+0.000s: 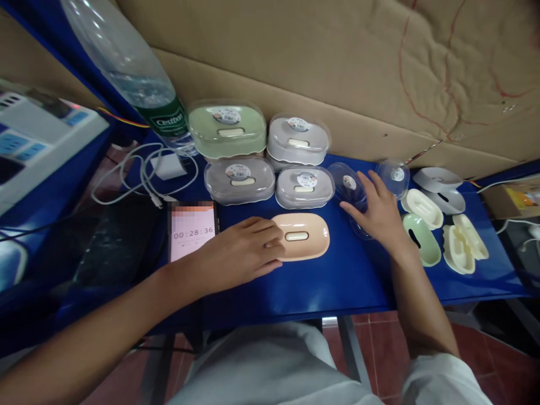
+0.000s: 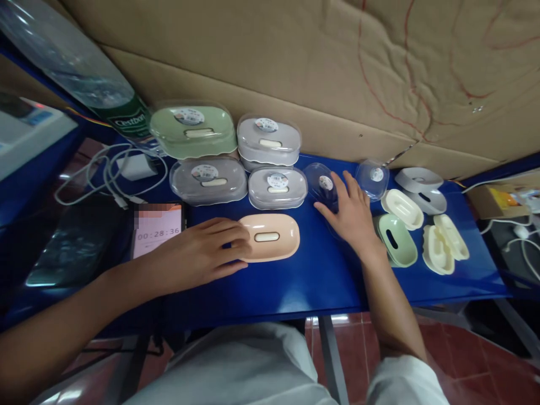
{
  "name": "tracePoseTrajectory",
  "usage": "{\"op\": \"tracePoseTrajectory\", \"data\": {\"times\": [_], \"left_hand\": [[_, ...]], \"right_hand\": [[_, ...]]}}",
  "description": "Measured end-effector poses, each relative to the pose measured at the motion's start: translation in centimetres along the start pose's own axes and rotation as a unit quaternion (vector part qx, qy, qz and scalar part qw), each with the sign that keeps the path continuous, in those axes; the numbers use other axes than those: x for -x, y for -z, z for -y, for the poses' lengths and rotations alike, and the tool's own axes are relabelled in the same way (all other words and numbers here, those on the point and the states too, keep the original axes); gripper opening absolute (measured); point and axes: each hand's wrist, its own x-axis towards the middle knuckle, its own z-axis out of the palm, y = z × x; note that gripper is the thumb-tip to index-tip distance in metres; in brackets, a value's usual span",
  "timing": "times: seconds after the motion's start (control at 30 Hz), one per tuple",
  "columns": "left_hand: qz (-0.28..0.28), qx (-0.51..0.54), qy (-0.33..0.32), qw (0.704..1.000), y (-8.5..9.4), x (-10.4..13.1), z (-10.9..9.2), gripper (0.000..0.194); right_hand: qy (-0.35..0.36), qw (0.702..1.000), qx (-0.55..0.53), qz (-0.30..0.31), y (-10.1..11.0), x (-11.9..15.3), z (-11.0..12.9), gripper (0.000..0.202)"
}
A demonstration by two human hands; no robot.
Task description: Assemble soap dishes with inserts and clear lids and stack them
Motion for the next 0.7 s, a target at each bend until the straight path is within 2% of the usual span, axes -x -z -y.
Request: {"op": "tracePoseTrajectory", "data": {"times": [0.07, 0.1, 0.17, 0.23, 0.3, 0.33, 0.4, 0.5, 0.6, 0.7], "left_hand": [[-0.009, 0.013, 0.008, 1.0, -0.1, 0.0, 0.3, 0.011], [-0.016, 0.02, 0.012, 1.0, -0.1, 0.0, 0.4, 0.012], [-0.028, 0.032, 0.019, 0.999, -0.1, 0.0, 0.6, 0.014], [-0.036, 0.03, 0.026, 0.999, -0.1, 0.1, 0.6, 0.019], [-0.05, 0.024, 0.041, 0.998, -0.1, 0.1, 0.5, 0.033], [-0.06, 0.025, 0.051, 0.997, -0.1, 0.2, 0.4, 0.04], [-0.086, 0.024, 0.064, 0.994, 0.1, 0.1, 0.2, 0.049], [-0.098, 0.009, 0.048, 0.994, 0.4, -0.1, 0.0, 0.056], [-0.081, 0.006, 0.034, 0.996, 0.6, -0.2, 0.1, 0.059], [-0.068, 0.018, 0.041, 0.997, 0.3, -0.1, 0.3, 0.058]], "right_hand": [[-0.04, 0.998, 0.0, 0.052, -1.0, -1.5, -1.2, 0.092], [-0.046, 0.997, -0.013, 0.06, -1.3, -2.0, -1.7, 0.091], [-0.047, 0.998, -0.04, 0.026, -1.2, -2.3, -2.1, 0.079], [-0.034, 0.996, -0.067, -0.043, -0.2, -1.7, -1.8, 0.071], [0.008, 0.991, -0.1, -0.088, 1.3, -0.4, -0.7, 0.068], [0.045, 0.989, -0.116, -0.086, 2.0, 0.3, 0.0, 0.068], [0.141, 0.98, -0.137, -0.042, 2.9, 1.8, 1.7, 0.067], [0.255, 0.956, -0.139, 0.039, 2.9, 3.5, 4.0, 0.064], [0.291, 0.945, -0.129, 0.075, 1.6, 4.1, 5.4, 0.062], [0.306, 0.941, -0.122, 0.08, 0.4, 4.1, 5.7, 0.065]]}}
